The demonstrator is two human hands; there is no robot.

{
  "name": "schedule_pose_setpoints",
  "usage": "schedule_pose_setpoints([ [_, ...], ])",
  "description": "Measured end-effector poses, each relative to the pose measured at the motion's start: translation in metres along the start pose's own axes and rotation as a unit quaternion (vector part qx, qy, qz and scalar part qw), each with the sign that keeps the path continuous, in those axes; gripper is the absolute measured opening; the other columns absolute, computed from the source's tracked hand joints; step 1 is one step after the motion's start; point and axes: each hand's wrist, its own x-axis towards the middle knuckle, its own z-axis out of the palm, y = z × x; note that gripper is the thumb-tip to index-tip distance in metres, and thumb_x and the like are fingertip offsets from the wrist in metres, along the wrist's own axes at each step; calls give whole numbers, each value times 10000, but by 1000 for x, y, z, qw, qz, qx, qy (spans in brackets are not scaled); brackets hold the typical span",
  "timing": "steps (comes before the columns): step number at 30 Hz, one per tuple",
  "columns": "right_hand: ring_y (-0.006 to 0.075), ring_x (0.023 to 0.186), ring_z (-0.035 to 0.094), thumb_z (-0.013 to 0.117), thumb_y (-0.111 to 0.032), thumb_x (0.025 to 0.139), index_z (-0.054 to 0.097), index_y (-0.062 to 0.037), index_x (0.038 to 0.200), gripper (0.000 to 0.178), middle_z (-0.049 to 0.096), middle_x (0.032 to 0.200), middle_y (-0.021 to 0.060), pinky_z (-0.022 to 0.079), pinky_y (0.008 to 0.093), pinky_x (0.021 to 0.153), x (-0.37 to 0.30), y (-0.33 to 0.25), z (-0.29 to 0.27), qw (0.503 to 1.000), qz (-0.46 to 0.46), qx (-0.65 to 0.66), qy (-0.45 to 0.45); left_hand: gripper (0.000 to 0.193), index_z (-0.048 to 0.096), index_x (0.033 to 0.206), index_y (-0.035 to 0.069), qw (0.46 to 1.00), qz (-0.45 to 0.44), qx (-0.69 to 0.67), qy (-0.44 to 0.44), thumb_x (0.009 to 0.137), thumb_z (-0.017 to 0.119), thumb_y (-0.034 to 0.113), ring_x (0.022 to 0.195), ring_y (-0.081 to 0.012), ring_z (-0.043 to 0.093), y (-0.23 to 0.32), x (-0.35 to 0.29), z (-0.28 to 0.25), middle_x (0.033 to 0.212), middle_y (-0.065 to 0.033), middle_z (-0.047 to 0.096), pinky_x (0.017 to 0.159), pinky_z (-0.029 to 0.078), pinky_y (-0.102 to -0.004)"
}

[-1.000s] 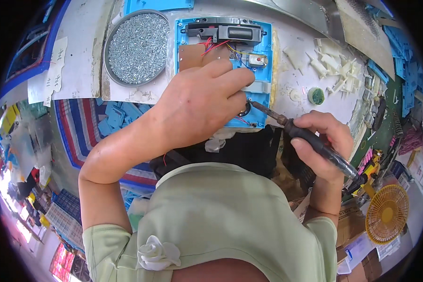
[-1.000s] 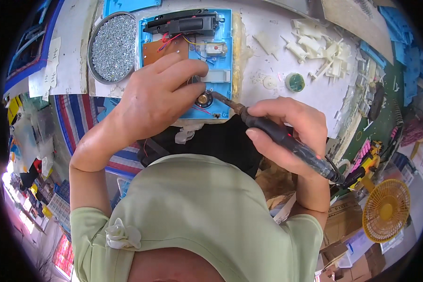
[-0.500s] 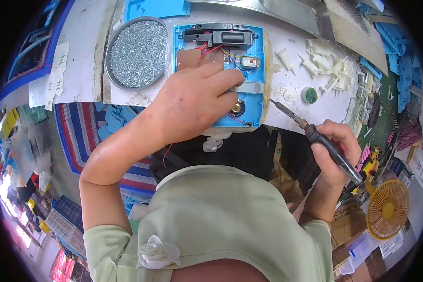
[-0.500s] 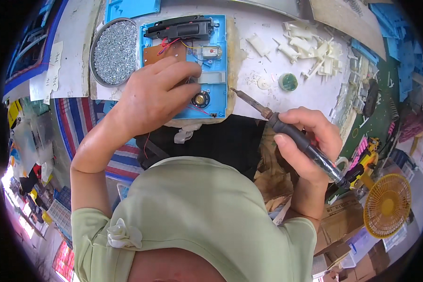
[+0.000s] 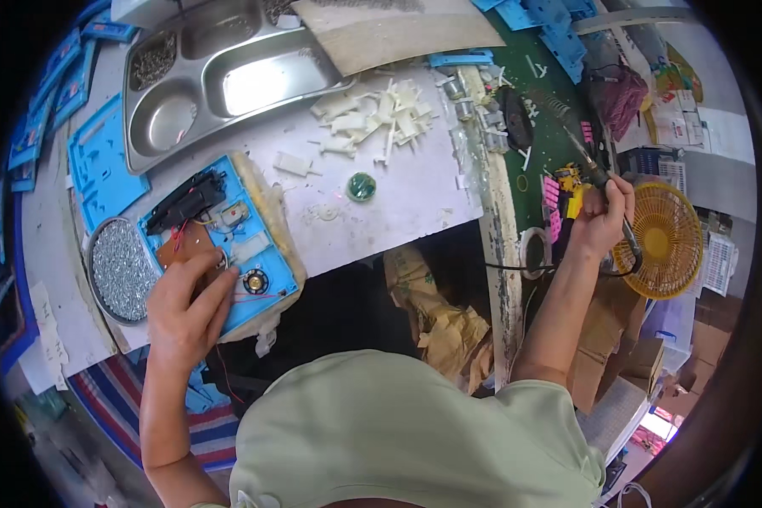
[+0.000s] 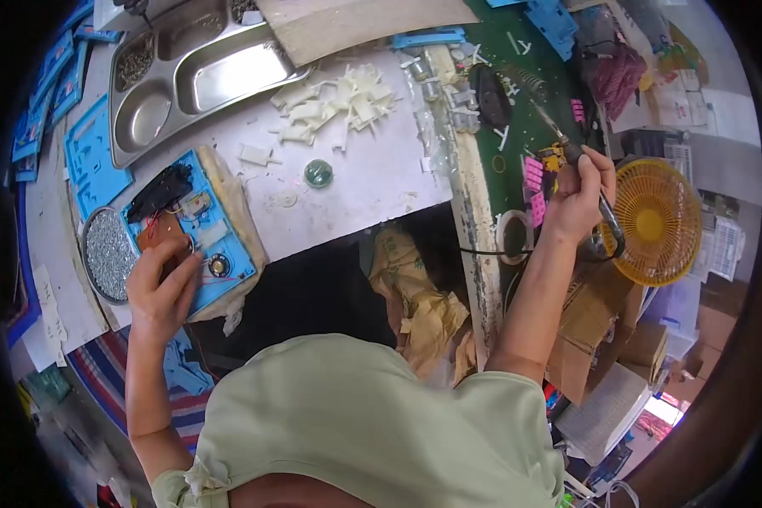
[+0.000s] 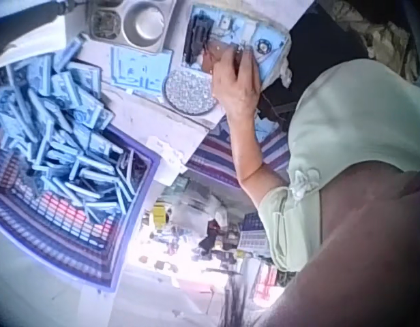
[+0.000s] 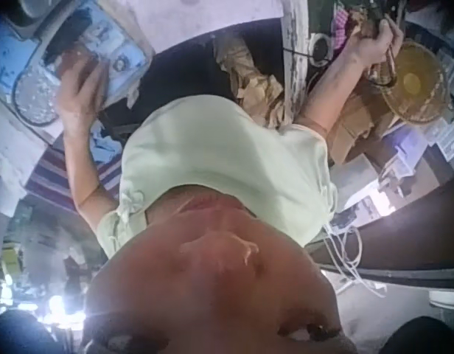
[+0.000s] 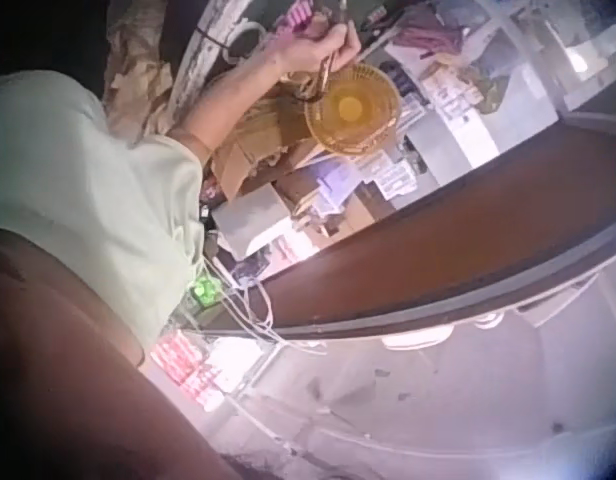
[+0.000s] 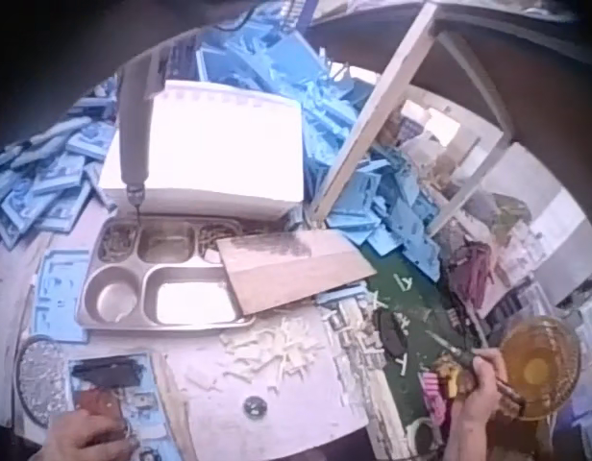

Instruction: Assembling a small blue electronic toy or device by soldering wires and installing a motor into the casing.

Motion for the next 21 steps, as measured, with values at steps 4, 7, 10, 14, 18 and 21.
schedule_pose_setpoints([
  [4, 39, 521, 411, 674, -18, 898, 691, -12, 930, 36, 601, 732, -10, 273, 213, 472, 37, 18, -1, 992, -20, -94, 83, 349, 734, 1063, 76, 1000, -8, 5, 8, 720, 782, 36, 832, -281, 646, 3, 1, 4, 1119, -123, 670, 671, 525, -385],
  [7, 47, 550, 441, 730, -86, 900, 717, -26, 972, 95, 603, 734, -21, 297, 219, 497, 57, 45, 17, 985, 2, -165, 52, 345, 732, 1063, 77, 1000, -5, 8, 13, 722, 773, 47, 888, -298, 656, 0, -4, 4, 1126, -122, 664, 706, 537, -401],
  [10, 100, 702, 558, 758, -235, 926, 692, -94, 1172, 290, 644, 836, 3, 418, 232, 589, 53, 50, 22, 984, 120, -132, 13, 309, 747, 1039, 73, 1000, -15, -13, 5, 740, 762, -6, 892, -317, 661, -6, -8, 3, 1161, -151, 657, 754, 546, -401],
  [14, 136, 799, 588, 602, -299, 1029, 591, -48, 1323, 386, 666, 987, 89, 474, 233, 571, 2, 62, 13, 945, 294, 137, -48, 356, 749, 1076, 71, 993, -75, -67, 64, 734, 751, -28, 897, -304, 648, 0, -20, -3, 1096, -119, 629, 734, 540, -386],
  [18, 87, 719, 578, 733, -20, 872, 699, -17, 1149, 280, 669, 904, 40, 478, 211, 615, -132, 22, 175, 950, 94, -135, -264, 328, 749, 1032, 72, 987, -85, -23, 135, 717, 759, -22, 855, -263, 614, 3, -8, 1, 1012, -80, 595, 728, 504, -380],
  [21, 190, 720, 619, 805, -113, 775, 705, -45, 871, 155, 660, 793, 68, 475, 317, 593, -160, 11, 260, 879, -80, -180, -434, 281, 745, 960, 88, 987, -65, 27, 147, 694, 776, 3, 812, -225, 579, -1, 8, 2, 991, -60, 587, 739, 454, -373],
])
